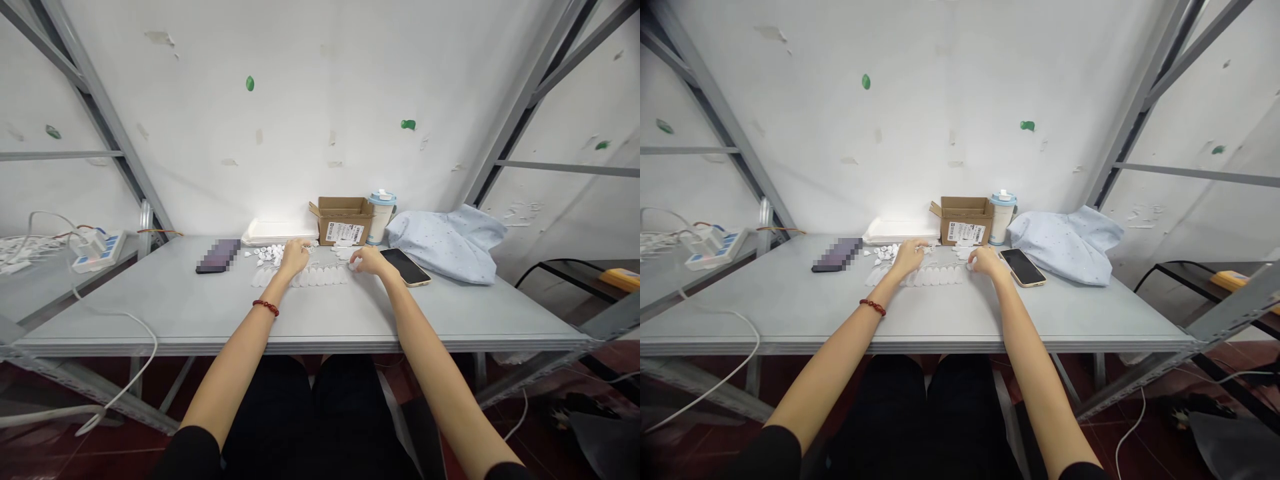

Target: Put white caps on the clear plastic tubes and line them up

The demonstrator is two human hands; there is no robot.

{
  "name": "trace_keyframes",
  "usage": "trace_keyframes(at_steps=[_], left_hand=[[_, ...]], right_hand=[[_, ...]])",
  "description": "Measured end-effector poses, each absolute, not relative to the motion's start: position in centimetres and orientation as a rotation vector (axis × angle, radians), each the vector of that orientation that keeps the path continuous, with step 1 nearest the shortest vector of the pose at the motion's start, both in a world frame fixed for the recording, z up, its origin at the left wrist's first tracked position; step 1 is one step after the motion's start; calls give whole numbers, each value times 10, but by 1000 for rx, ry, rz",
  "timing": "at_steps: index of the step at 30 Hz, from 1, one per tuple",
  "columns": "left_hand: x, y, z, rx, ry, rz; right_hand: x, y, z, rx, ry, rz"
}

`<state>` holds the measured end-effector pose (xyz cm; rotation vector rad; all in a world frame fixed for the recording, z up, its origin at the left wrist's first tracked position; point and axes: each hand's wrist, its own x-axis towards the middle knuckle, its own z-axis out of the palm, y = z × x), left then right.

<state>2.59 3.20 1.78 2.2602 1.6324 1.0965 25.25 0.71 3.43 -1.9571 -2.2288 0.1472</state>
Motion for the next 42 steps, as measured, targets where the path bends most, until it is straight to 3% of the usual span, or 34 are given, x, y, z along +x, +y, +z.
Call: trace_keyframes(at_steps=[16,29,42], left_hand=[[35,13,28,1826,1174,1274],[36,9,31,1524,1063,1376],[36,9,31,1438,985,1379]], right_hand=[[241,3,41,-1424,-1909,397],[227,3,40,-966,-1353,905],[224,-4,45,-935,-1313,1007]])
